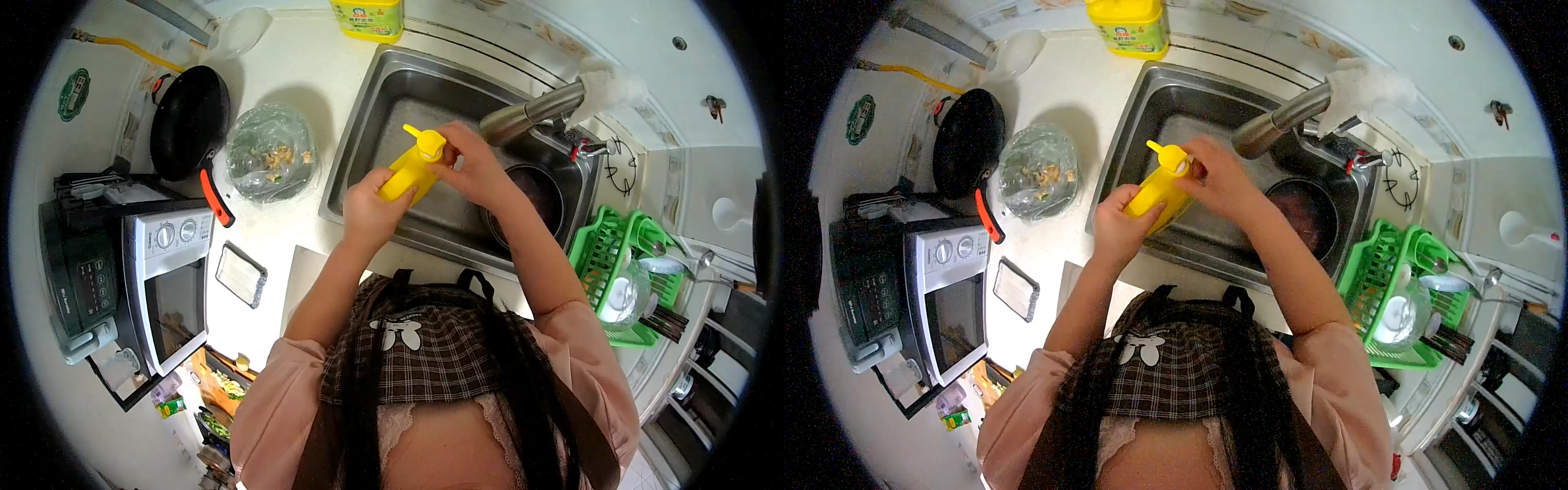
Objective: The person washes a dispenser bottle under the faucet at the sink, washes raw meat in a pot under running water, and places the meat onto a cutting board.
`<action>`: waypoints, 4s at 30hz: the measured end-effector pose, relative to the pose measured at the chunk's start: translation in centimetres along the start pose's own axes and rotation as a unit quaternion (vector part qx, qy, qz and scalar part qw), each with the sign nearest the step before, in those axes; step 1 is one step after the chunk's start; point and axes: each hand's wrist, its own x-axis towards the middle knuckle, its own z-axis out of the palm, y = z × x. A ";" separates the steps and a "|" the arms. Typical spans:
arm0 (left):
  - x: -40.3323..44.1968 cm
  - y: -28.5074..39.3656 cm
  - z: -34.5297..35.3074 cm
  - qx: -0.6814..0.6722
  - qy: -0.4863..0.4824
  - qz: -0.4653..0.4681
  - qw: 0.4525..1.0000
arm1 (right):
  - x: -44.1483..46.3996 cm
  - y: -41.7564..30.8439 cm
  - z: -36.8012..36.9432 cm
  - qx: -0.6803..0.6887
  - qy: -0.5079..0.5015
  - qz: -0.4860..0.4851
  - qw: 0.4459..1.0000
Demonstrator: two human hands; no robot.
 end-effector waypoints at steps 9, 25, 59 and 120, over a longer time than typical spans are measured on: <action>-0.2 0.6 -1.0 0.033 -0.039 0.047 0.998 | 0.4 0.4 -1.6 0.031 -0.115 -0.062 0.991; -0.4 1.6 -1.7 -0.028 -0.047 0.045 0.997 | -0.7 -1.7 -1.5 0.201 -0.041 0.062 0.977; 0.1 2.4 -2.0 -0.026 -0.036 0.022 0.999 | 1.4 -1.1 -2.5 -0.007 -0.125 -0.080 0.989; -1.7 -5.4 -1.3 -0.077 -0.038 0.008 0.996 | -4.5 1.4 6.6 -0.073 0.042 0.082 0.993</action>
